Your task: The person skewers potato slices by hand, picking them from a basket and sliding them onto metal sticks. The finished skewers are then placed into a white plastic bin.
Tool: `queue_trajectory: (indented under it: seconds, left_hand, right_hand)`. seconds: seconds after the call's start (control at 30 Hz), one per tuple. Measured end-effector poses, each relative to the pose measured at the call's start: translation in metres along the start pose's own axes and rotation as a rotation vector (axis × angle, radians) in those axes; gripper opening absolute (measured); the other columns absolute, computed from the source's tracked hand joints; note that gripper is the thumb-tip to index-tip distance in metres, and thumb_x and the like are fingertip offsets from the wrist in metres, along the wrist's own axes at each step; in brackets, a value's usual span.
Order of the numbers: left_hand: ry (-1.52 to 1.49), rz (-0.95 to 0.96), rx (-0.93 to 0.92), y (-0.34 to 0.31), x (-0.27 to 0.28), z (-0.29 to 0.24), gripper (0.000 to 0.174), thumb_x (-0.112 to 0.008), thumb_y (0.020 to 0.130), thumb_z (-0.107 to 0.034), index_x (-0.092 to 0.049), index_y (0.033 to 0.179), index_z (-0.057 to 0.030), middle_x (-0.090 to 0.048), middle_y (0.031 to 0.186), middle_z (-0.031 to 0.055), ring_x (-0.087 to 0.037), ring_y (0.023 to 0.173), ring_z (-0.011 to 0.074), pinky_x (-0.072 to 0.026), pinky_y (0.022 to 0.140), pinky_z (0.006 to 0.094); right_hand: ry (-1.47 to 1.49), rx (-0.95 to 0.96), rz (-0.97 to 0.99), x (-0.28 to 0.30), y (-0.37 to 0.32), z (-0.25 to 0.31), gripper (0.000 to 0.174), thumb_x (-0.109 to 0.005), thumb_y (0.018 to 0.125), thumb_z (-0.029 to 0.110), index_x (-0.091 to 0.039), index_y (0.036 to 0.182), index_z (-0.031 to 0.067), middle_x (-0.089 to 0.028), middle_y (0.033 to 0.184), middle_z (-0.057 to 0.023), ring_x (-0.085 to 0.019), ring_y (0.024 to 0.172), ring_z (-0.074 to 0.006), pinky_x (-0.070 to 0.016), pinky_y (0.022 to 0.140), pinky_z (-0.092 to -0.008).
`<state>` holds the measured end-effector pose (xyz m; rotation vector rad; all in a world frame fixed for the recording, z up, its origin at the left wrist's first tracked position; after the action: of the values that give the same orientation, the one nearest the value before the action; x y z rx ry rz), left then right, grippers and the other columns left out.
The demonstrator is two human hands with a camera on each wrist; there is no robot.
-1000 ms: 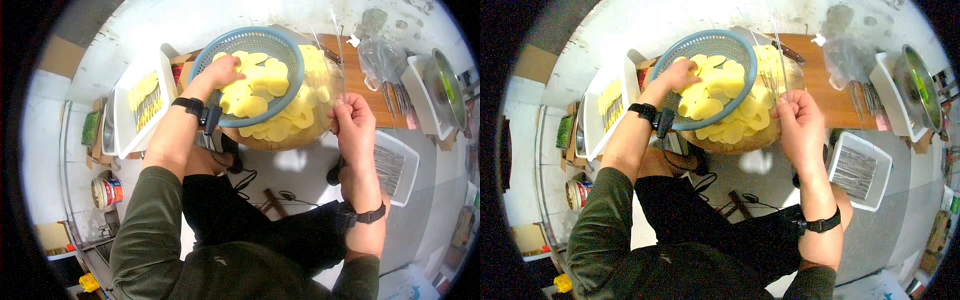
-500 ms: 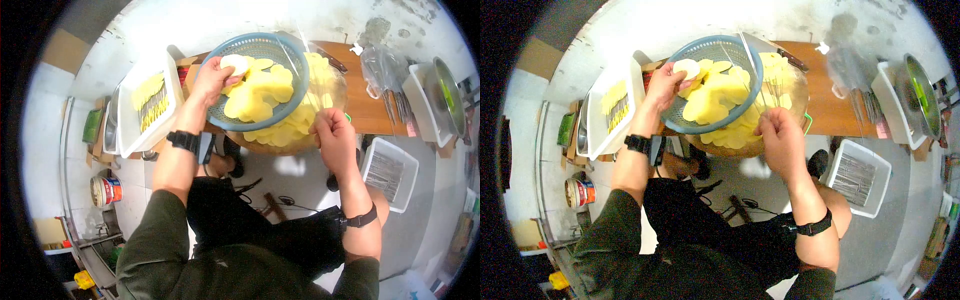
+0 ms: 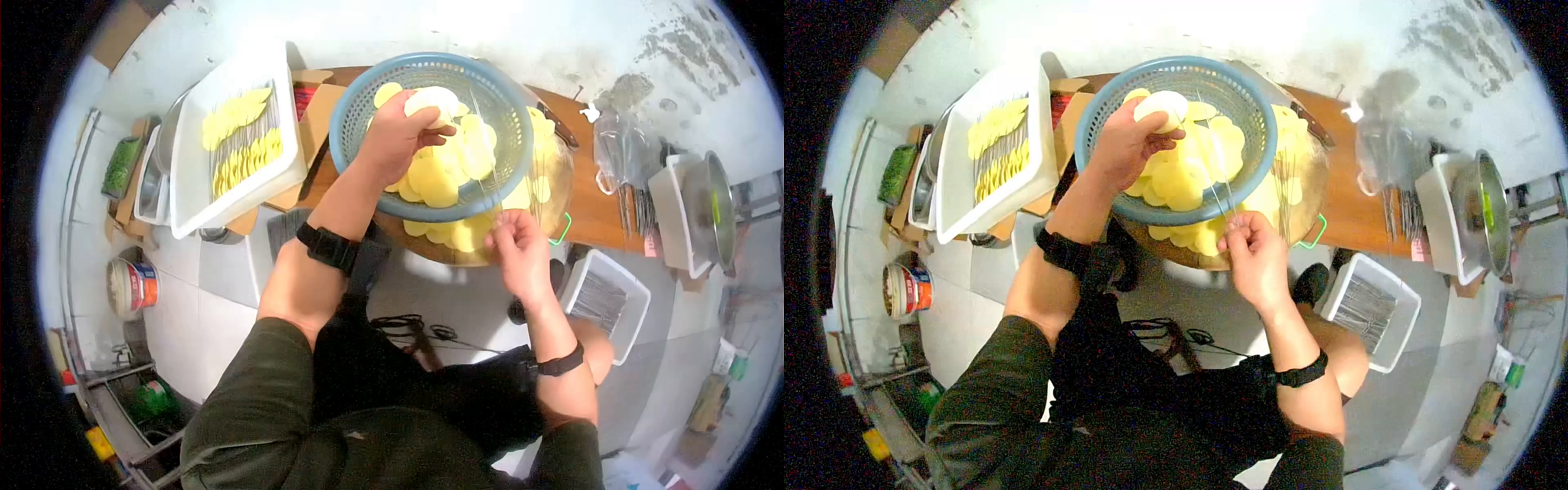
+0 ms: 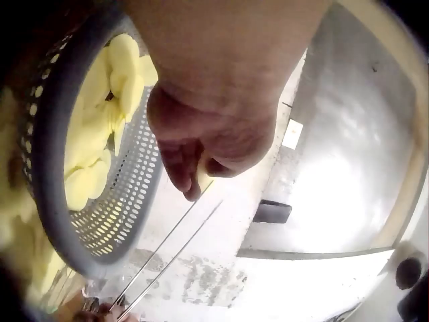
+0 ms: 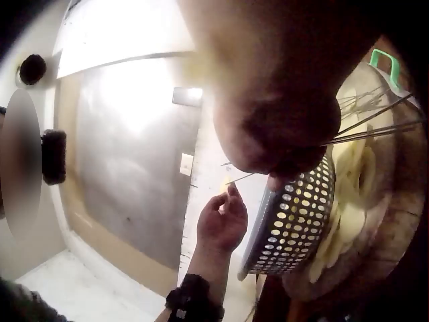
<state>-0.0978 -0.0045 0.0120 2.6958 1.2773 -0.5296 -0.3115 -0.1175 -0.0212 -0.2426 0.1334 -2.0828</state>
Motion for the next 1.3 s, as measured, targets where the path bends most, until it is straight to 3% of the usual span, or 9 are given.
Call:
queue_trajectory:
  seconds: [0.13,0.37,0.97,1.3]
  left_hand:
    - [-0.007,-0.021,-0.043,0.003,0.010,-0.003,0.029,-0.059,0.090,-0.014,-0.053,0.113,0.0023,-0.063,0.103,0.0107,-0.065,0.083,0.0183,-0.0527,0.072,0.0279]
    - [-0.038,-0.043,-0.029,0.005,0.011,-0.003,0.029,-0.060,0.089,-0.015,-0.055,0.112,0.0025,-0.063,0.102,0.0103,-0.065,0.082,0.0186,-0.0523,0.071,0.0278]
    - [-0.070,-0.047,-0.044,0.007,0.006,0.003,0.027,-0.062,0.087,-0.015,-0.056,0.109,0.0009,-0.063,0.099,0.0085,-0.063,0.077,0.0161,-0.0511,0.067,0.0268]
    - [-0.093,-0.017,-0.016,0.003,0.002,0.006,0.021,-0.061,0.087,-0.013,-0.057,0.103,0.0005,-0.063,0.087,0.0076,-0.059,0.070,0.0122,-0.0490,0.065,0.0252]
  right_hand:
    - [-0.015,0.025,-0.010,-0.005,0.000,0.002,0.010,-0.053,0.096,0.011,-0.055,0.097,0.0017,-0.060,0.073,0.0001,-0.050,0.063,-0.0042,-0.0405,0.059,-0.0199]
    - [0.051,-0.008,-0.014,-0.003,-0.003,-0.001,0.010,-0.052,0.096,0.010,-0.054,0.098,0.0007,-0.059,0.074,0.0003,-0.052,0.066,-0.0051,-0.0424,0.061,-0.0201]
    - [-0.107,0.082,-0.026,-0.002,-0.008,0.000,0.009,-0.053,0.095,0.008,-0.056,0.095,-0.0005,-0.060,0.072,-0.0014,-0.054,0.066,-0.0066,-0.0440,0.060,-0.0215]
    - [-0.021,0.124,-0.034,-0.011,-0.010,-0.006,0.010,-0.053,0.096,0.009,-0.055,0.095,-0.0006,-0.059,0.071,-0.0009,-0.054,0.065,-0.0061,-0.0438,0.060,-0.0215]
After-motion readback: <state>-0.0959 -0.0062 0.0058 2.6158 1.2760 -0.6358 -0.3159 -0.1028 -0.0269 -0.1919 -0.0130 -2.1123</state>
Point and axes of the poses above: each hand's wrist, its own y-axis towards the middle knuckle, its own x-axis out of the back of the hand, z = x × y, the point moved 2 cm from there along y, towards the middle knuckle
